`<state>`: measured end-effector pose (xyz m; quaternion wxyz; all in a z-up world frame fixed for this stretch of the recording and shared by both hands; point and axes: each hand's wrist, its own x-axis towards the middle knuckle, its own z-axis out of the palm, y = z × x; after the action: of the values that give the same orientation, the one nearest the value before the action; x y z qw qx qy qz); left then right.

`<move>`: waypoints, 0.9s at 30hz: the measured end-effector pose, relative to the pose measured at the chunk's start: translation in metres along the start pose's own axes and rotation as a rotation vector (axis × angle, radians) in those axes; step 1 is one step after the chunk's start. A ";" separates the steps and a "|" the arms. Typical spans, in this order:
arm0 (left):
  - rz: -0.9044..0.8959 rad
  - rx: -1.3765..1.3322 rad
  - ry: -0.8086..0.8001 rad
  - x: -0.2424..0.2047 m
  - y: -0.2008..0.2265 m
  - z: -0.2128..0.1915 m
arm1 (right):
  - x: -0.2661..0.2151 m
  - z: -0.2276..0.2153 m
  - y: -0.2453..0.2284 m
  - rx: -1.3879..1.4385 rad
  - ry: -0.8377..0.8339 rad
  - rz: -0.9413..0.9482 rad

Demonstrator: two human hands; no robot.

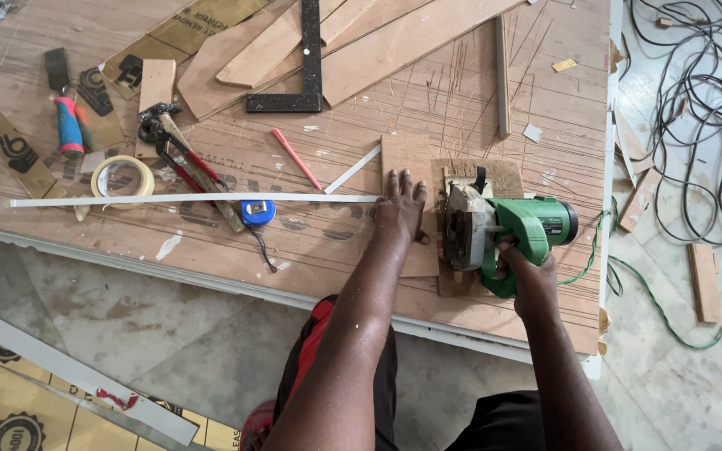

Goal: The person marks a piece of wood using a pencil and a metal ruler, then uses a green circular saw to cut the wood along the marked line. They repeat this process for a second piece of wood, measuring and cutting it with the saw.

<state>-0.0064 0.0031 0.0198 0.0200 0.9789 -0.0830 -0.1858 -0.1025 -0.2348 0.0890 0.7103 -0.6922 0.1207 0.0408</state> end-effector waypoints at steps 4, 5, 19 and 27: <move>-0.017 -0.089 0.004 0.009 0.002 0.016 | 0.010 0.001 0.002 0.007 -0.003 -0.021; -0.019 -0.091 0.006 0.009 0.002 0.016 | 0.012 0.002 0.002 0.008 0.001 -0.013; -0.002 -0.057 0.007 0.008 0.002 0.015 | 0.009 0.008 -0.005 -0.074 0.056 -0.019; -0.001 -0.198 -0.031 0.000 0.002 0.006 | 0.019 0.012 -0.004 -0.009 0.056 -0.043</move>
<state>-0.0084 0.0014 0.0147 0.1151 0.9692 -0.0639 -0.2081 -0.0816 -0.2254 0.0885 0.7041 -0.6988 0.1256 0.0068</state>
